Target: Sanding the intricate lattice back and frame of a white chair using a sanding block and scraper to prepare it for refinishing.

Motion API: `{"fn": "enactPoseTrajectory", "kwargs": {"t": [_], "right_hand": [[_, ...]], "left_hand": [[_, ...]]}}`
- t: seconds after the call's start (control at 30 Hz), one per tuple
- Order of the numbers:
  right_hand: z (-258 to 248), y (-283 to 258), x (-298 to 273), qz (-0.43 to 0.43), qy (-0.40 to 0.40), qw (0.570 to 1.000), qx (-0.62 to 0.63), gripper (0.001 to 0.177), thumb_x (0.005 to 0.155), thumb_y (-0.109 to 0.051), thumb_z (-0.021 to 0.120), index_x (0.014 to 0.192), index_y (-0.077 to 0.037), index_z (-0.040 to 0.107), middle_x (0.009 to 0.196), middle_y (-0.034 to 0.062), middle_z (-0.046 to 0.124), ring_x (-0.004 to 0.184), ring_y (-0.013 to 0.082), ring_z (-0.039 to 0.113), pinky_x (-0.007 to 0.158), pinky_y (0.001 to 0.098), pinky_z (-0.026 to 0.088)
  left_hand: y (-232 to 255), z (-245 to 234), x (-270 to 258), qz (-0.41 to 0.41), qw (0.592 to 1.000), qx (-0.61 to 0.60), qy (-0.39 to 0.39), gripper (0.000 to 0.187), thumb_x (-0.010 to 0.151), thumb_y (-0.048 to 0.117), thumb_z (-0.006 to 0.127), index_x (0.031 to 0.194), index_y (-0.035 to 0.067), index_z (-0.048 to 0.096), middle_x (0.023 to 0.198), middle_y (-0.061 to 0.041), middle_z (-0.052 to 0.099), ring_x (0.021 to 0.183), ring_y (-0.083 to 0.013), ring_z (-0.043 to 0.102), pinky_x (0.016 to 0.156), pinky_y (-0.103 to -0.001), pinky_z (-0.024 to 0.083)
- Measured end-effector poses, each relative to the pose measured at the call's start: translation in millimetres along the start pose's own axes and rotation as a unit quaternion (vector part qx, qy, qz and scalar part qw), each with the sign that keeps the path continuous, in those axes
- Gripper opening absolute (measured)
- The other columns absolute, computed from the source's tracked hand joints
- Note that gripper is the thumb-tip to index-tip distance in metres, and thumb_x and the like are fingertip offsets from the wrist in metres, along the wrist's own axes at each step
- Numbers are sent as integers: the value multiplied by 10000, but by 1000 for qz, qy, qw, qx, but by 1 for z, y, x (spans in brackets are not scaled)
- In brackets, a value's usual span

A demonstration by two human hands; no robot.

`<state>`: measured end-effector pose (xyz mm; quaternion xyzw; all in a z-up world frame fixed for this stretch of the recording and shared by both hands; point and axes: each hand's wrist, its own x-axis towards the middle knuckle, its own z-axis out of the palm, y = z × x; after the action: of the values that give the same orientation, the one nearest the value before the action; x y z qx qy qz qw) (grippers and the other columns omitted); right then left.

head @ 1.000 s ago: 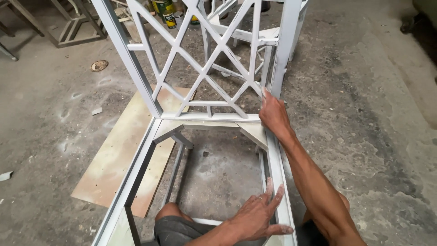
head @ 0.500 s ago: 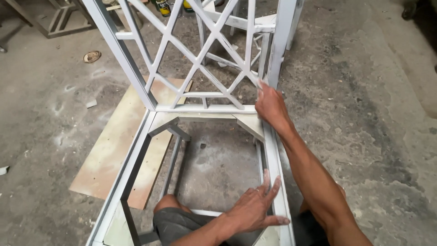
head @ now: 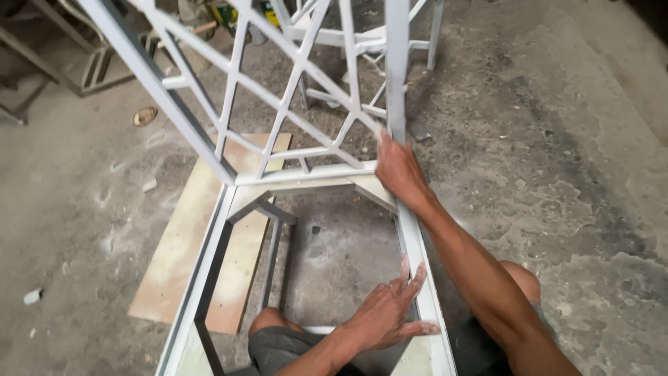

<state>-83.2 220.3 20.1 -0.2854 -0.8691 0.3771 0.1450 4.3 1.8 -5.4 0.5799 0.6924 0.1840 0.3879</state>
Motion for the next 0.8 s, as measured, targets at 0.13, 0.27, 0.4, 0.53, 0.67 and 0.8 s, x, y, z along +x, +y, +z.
{"fn": "enactPoseTrajectory", "kwargs": {"t": [0.13,0.27,0.4,0.53,0.67,0.8], "right_hand": [[26,78,-59,-137,37,989,-46,227,1056,-158,455,929,-79,626,707,118,691,598,345,681,545,481,497],[30,71,-117,-191,64,977,64,428,1041,-188,461,1436,-85,586,1016,134,681,939,360,674,841,442,538],[16,34,-116,-243,159,955,-53,306,997,-59,514,1265,33,629,1126,248,623,1055,447,656,869,485,568],[28,52,-101,-203,148,968,-13,307,987,-31,480,1276,71,487,976,301,594,956,538,644,739,583,552],[26,53,-91,-144,143,978,46,402,966,-88,517,1357,-36,441,935,305,706,888,510,706,717,574,569],[9,43,-91,-107,139,976,126,145,1006,-164,581,1127,-90,614,777,197,751,749,377,758,651,476,585]], "left_hand": [[-67,7,25,99,989,20,109,856,954,608,472,1604,83,289,1508,-340,437,1304,-531,475,1041,-535,375],[-78,-17,37,27,899,-195,391,378,1026,306,544,1306,78,654,1185,-164,733,1067,-305,698,963,-433,533],[7,-78,54,-7,852,-270,449,389,1053,383,569,1046,39,753,815,-106,699,813,-137,582,736,-358,579],[-49,-71,94,-6,804,-340,488,264,1052,278,612,910,87,727,727,16,615,701,-109,559,681,-270,546],[-43,-84,100,-16,791,-371,486,209,1006,246,698,963,52,759,772,-6,634,723,-98,526,642,-260,487],[-50,-89,104,38,742,-510,434,333,947,214,762,1197,4,698,934,-34,740,790,-106,716,696,-209,561]]}}
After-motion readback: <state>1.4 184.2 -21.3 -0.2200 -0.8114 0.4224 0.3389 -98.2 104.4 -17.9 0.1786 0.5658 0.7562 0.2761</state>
